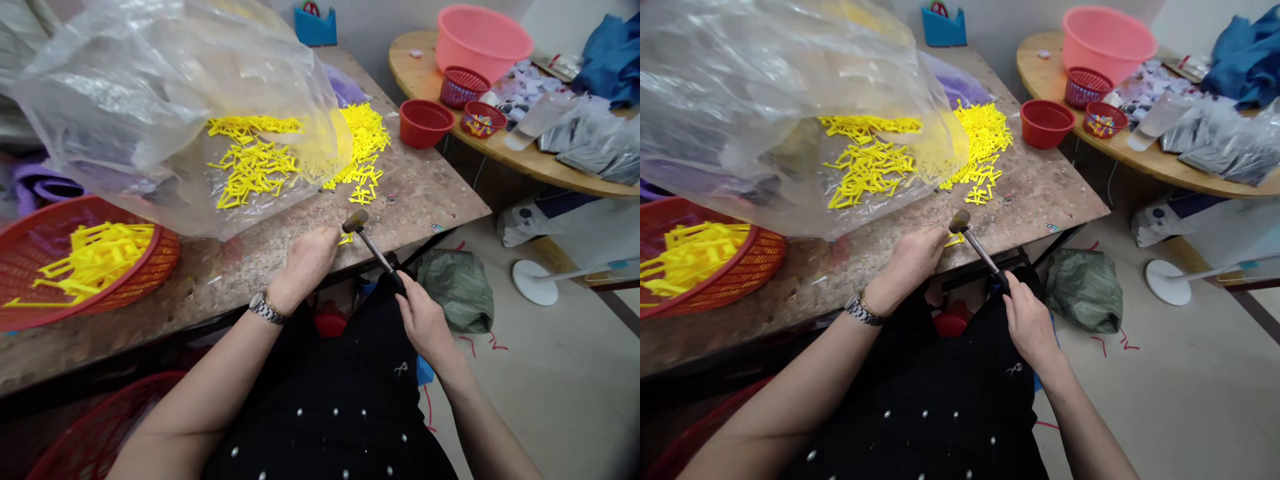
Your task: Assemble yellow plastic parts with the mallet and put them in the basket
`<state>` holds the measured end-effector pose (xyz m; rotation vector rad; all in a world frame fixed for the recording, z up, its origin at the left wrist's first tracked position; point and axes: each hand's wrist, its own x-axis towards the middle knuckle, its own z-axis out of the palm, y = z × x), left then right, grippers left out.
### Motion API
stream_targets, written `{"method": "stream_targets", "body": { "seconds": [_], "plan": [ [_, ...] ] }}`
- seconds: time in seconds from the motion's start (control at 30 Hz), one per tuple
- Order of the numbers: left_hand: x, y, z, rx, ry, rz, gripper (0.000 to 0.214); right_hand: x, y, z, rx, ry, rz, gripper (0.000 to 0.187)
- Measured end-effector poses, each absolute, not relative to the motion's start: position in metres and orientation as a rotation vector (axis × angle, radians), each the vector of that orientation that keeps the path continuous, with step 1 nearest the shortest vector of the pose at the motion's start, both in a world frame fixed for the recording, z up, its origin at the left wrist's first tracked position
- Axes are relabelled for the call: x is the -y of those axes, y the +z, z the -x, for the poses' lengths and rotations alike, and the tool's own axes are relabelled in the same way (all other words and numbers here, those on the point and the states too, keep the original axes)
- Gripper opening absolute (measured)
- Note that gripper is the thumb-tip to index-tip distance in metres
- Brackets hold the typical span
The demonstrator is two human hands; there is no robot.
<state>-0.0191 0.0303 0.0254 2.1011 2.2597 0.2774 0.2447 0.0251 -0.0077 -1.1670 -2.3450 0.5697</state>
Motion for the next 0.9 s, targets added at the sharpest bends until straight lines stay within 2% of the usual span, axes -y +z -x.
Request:
{"method": "stream_targets", "body": {
  "seconds": [0.27, 0.43, 0.6, 0.77, 0.9],
  "plan": [
    [-0.031, 0.027, 0.020, -2.259, 0.265, -2.127, 0.024, -0.019, 0.012, -0.250, 2.293, 0.483, 1.060, 0.047],
    [-0.031, 0.028, 0.018, -2.284, 0.252, -2.106, 0.026, -0.018, 0.004, -0.251, 2.177, 0.347, 0.975, 0.054],
    [-0.029, 0.030, 0.015, -2.281, 0.271, -2.080, 0.025, -0.024, 0.002, -0.254, 2.317, 0.444, 1.158, 0.047],
    [-0.028, 0.030, 0.013, -2.280, 0.333, -2.090, 0.024, -0.017, 0.011, -0.255, 2.182, 0.352, 1.049, 0.053],
    [-0.029, 0.030, 0.012, -2.284, 0.284, -2.075, 0.027, -0.020, 0.003, -0.255, 2.294, 0.440, 1.138, 0.048]
  ]
}}
